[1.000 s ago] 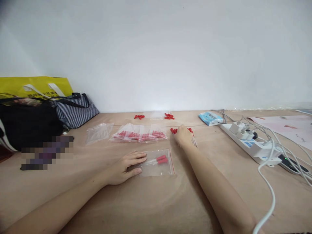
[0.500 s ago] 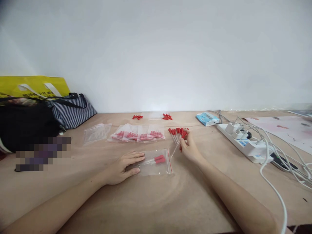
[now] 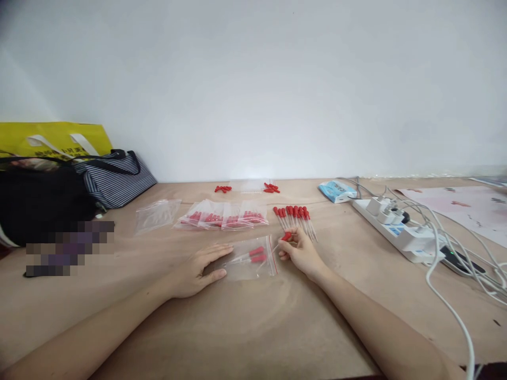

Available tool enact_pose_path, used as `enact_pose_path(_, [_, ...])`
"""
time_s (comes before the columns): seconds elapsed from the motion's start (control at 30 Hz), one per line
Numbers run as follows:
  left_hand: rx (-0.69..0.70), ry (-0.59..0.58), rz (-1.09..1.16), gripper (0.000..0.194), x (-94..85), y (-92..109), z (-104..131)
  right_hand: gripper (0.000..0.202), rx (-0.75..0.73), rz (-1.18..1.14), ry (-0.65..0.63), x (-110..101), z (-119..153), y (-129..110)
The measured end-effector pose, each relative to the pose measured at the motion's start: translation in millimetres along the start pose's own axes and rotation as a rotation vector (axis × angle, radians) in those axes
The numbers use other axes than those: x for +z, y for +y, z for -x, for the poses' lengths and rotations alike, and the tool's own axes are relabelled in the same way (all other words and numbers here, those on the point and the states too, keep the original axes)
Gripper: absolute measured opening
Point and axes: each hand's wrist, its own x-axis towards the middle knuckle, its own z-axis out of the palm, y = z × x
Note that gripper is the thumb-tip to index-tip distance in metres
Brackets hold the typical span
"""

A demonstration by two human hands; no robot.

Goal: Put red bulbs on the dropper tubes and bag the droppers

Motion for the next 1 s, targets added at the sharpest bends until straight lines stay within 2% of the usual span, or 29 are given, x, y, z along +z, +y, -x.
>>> enact_pose_path(0.1, [0.01, -0.004, -0.004, 0.046, -1.0, 1.3, -0.6, 0.042, -0.008, 0.122, -0.07, -2.8, -1.7, 0.1])
enact_pose_path(0.33, [-0.006, 0.022, 0.02, 0.046, -1.4, 2.7, 0.0, 0.034, -0.135, 0.27, -0.084, -11.1, -9.9, 8.6])
enact_pose_path(0.53, [0.001, 0.018, 0.009, 0.046, -1.2, 2.2, -0.8, 0.039, -0.071, 0.328, -0.398, -15.3, -6.3, 1.3])
enact_pose_path(0.67, [0.038, 0.026, -0.002, 0.045, -0.1, 1.0, -1.6, 0.032, -0.135, 0.392, -0.531, -16.2, -7.2, -1.0])
enact_pose_path(0.77, [0.051, 0.027, 0.001, 0.044, 0.5, 0.2, -1.8, 0.025, -0.194, 0.431, -0.534, -13.4, -8.3, -0.3])
enact_pose_path(0.9, [0.054, 0.043, 0.009, 0.043, 1.0, -1.3, -1.9, 0.022, -0.18, 0.39, -0.498, -6.0, -7.6, 2.9])
enact_pose_path(1.0, [0.062, 0.044, 0.013, 0.042, 1.4, -2.6, -2.1, 0.021, -0.225, 0.455, -0.467, -2.2, -5.6, 5.9])
